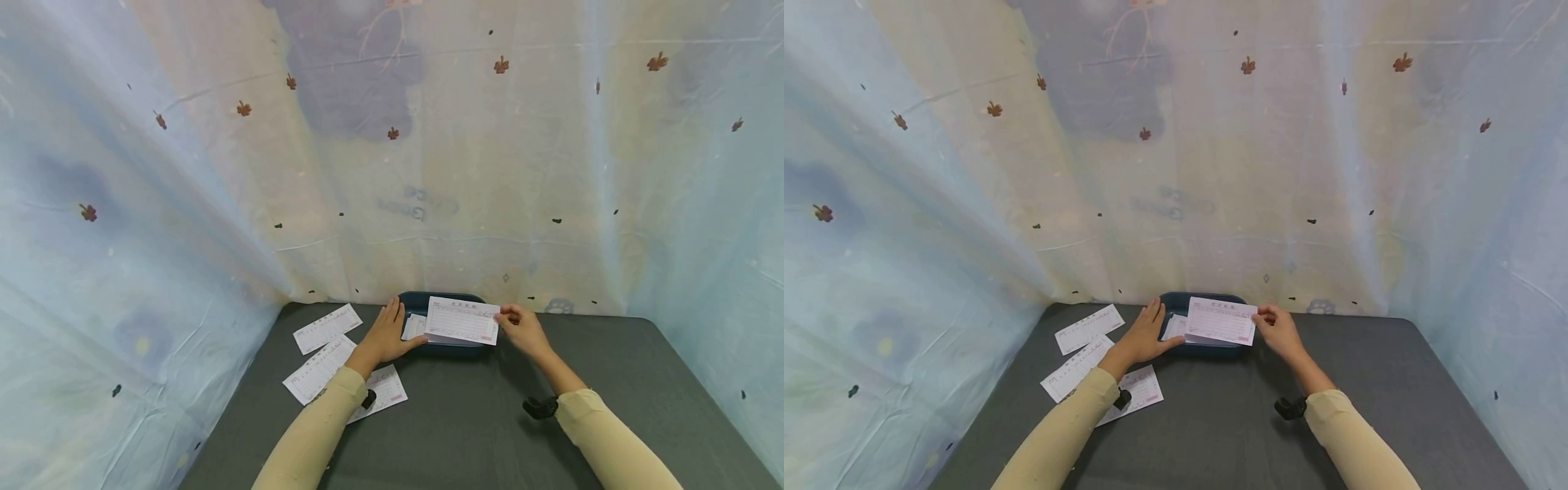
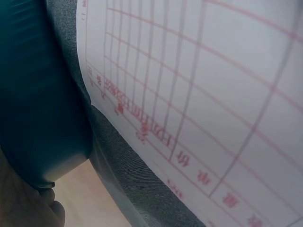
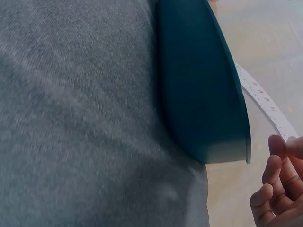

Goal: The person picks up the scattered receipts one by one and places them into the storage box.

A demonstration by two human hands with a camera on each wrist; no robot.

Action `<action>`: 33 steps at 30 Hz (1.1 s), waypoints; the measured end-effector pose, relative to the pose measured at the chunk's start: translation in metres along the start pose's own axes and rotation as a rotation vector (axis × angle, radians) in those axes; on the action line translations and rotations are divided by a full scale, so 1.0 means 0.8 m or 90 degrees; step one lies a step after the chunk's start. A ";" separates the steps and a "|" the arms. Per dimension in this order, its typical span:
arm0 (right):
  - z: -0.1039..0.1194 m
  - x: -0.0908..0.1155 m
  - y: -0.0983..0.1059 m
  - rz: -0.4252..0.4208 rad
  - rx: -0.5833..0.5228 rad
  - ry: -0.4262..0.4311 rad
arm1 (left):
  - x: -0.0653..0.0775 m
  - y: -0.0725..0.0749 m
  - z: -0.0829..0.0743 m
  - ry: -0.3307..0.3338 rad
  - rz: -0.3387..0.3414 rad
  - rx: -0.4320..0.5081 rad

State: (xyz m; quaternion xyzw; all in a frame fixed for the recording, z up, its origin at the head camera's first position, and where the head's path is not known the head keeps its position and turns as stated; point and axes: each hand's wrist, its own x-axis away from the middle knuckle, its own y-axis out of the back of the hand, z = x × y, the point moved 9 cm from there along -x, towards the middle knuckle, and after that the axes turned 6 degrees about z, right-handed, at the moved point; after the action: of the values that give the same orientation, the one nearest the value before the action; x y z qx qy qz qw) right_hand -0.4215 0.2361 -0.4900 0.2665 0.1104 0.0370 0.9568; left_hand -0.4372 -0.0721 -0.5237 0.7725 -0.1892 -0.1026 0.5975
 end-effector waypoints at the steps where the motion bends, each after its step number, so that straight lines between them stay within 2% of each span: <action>1: 0.001 -0.002 -0.002 0.000 0.001 0.002 | 0.000 0.000 0.000 -0.002 -0.003 -0.001; 14: 0.005 -0.015 -0.025 -0.004 0.062 -0.001 | 0.000 -0.001 0.000 -0.004 -0.005 -0.003; 33: 0.011 -0.028 -0.044 0.013 0.083 0.017 | -0.003 -0.003 0.003 -0.006 -0.010 -0.002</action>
State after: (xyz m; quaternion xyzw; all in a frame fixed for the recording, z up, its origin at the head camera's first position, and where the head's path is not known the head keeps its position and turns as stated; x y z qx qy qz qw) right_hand -0.4410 0.1985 -0.4971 0.3285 0.1228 0.0428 0.9355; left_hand -0.4398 -0.0726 -0.5264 0.7722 -0.1861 -0.1112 0.5972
